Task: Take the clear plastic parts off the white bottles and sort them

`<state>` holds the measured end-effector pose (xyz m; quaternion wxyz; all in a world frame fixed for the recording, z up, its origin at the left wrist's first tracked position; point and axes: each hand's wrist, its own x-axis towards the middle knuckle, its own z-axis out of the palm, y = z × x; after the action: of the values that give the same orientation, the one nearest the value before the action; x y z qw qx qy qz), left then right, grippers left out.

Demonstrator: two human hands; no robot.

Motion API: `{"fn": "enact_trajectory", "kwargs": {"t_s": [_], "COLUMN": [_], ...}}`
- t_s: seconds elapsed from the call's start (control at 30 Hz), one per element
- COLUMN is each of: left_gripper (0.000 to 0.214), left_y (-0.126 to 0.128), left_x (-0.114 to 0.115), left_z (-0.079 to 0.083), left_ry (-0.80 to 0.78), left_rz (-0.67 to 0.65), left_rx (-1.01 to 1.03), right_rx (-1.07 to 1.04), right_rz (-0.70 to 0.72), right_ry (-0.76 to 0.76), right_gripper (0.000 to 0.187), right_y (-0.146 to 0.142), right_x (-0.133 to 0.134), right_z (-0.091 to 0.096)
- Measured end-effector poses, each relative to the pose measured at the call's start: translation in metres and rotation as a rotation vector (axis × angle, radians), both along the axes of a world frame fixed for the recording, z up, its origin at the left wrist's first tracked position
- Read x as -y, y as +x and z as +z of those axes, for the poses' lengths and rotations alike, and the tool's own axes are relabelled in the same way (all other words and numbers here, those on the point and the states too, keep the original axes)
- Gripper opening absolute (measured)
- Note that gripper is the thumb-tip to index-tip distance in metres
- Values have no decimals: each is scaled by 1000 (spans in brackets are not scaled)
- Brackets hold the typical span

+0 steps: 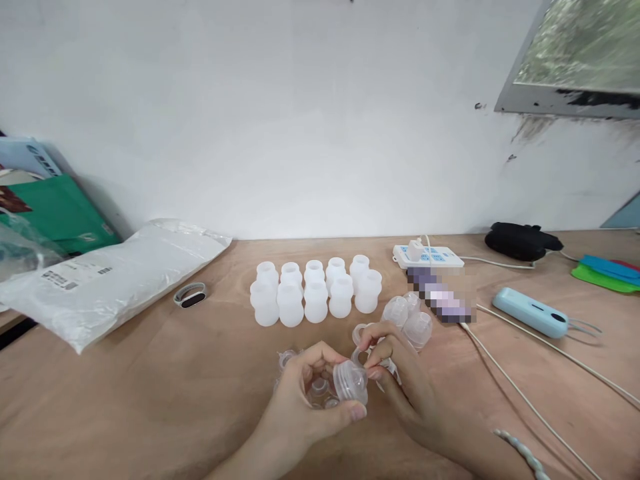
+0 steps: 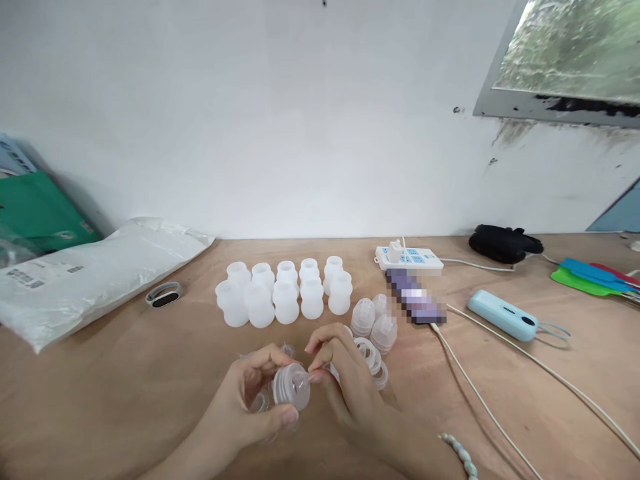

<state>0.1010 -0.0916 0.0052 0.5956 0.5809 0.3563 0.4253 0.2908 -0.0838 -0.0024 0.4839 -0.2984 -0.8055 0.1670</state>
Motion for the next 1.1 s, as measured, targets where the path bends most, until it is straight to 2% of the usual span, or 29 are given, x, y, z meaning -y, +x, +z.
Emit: {"fn": "enact_trajectory", "kwargs": {"t_s": [0.27, 0.37, 0.47, 0.57, 0.63, 0.7, 0.73, 0.77, 0.83, 0.9, 0.97, 1.1], "left_gripper": [34, 33, 35, 39, 38, 34, 34, 37, 30, 37, 49, 48], "left_y": [-2, -4, -5, -6, -9, -16, -22, -29, -48, -70, -89, -104], "left_x": [-5, -6, -7, -6, -6, -10, -15, -21, -38, -59, -76, -88], "left_z": [1, 2, 1, -1, 0, 4, 6, 7, 7, 2, -5, -15], "left_ry": [22, 9, -33, -34, 32, 209, 345, 495, 762, 835, 821, 588], "left_rz": [3, -24, -66, -85, -78, 3, 87, 203, 527, 768, 785, 589], "left_rx": [-15, -1, 27, 16, -58, -207, -302, -401, -549, -654, -762, -838], "right_rx": [-4, -13, 14, 97, 135, 113, 91, 73, 55, 60, 68, 55], "right_rz": [-68, -64, 33, 166, 204, 199, 187, 176, 162, 146, 135, 116], "right_ry": [79, 26, -77, -110, -100, -95, -92, -91, -76, -61, -53, -52], "right_gripper": [17, 15, 8, 41, 44, 38, 38, 38, 38, 38, 38, 37], "right_y": [3, 7, 8, 6, 3, 2, 2, 2, 3, 5, 5, 5], "right_x": [3, 2, -1, -1, -1, -1, -1, -1, -3, -4, -5, -6], "right_z": [8, 7, 9, 13, 14, 12, 11, 10, 7, 5, 4, 4]}}
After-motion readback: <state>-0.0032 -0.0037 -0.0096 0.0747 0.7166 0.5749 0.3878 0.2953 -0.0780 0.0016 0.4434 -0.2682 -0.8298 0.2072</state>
